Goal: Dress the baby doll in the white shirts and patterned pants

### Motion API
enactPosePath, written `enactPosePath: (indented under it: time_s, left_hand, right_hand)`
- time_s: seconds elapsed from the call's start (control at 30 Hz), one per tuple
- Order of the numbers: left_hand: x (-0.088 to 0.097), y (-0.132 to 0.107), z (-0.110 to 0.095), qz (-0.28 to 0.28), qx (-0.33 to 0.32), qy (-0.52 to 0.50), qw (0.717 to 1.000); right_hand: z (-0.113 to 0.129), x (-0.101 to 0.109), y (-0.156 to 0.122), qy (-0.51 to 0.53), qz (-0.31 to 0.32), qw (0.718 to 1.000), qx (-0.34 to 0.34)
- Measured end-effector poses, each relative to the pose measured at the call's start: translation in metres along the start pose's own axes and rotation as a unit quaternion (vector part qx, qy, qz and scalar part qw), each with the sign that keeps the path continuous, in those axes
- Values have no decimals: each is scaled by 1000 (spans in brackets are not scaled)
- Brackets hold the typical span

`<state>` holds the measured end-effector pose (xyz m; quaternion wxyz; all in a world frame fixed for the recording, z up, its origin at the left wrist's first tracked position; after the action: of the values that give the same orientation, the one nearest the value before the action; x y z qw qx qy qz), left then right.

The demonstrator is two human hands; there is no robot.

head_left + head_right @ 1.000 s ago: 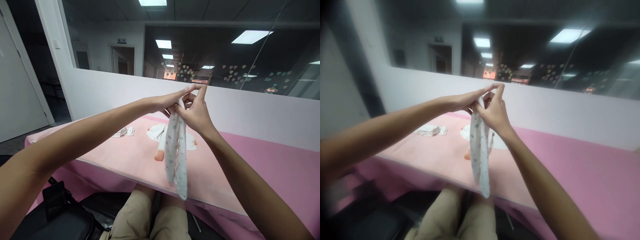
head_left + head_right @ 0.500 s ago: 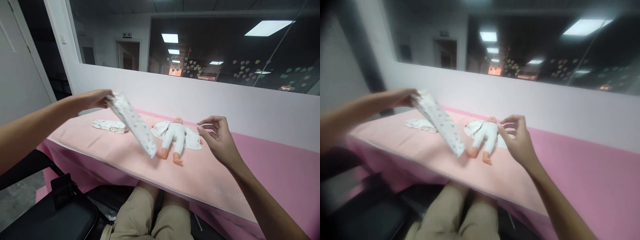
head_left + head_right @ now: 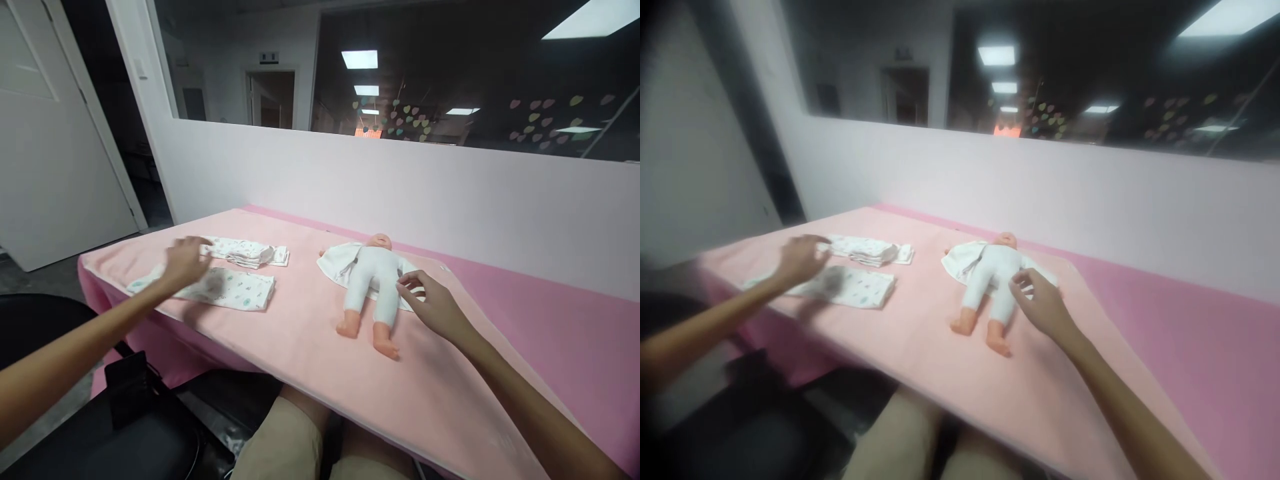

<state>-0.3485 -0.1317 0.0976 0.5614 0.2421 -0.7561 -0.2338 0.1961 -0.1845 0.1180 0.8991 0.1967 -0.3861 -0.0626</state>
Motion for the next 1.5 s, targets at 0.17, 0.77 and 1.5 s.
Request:
enactPosePath:
  time_s: [0.17,0.77,1.5]
  left_hand:
    - [-125,24,-152,81,-177,-81,978]
    - [-300,62,-301,87,-62,-69,992]
    - [-309,68,-296,135,4,-55,989]
  right_hand:
    - [-31,-54,87,-150,73,985,48]
    - [-88,-142,237,-243,220,945,17]
    - [-132,-103,237,55,-5,998,10]
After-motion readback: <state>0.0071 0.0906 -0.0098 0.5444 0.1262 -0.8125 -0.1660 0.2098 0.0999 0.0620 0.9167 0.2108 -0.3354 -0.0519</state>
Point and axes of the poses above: each hand's wrist, its own y-axis towards the middle knuckle, its own x-axis out of the back of the hand, z = x × y, the point moved 4 cm from there along y, towards the middle knuckle, and after that the axes turned 7 degrees about y, right-handed, at the moved point
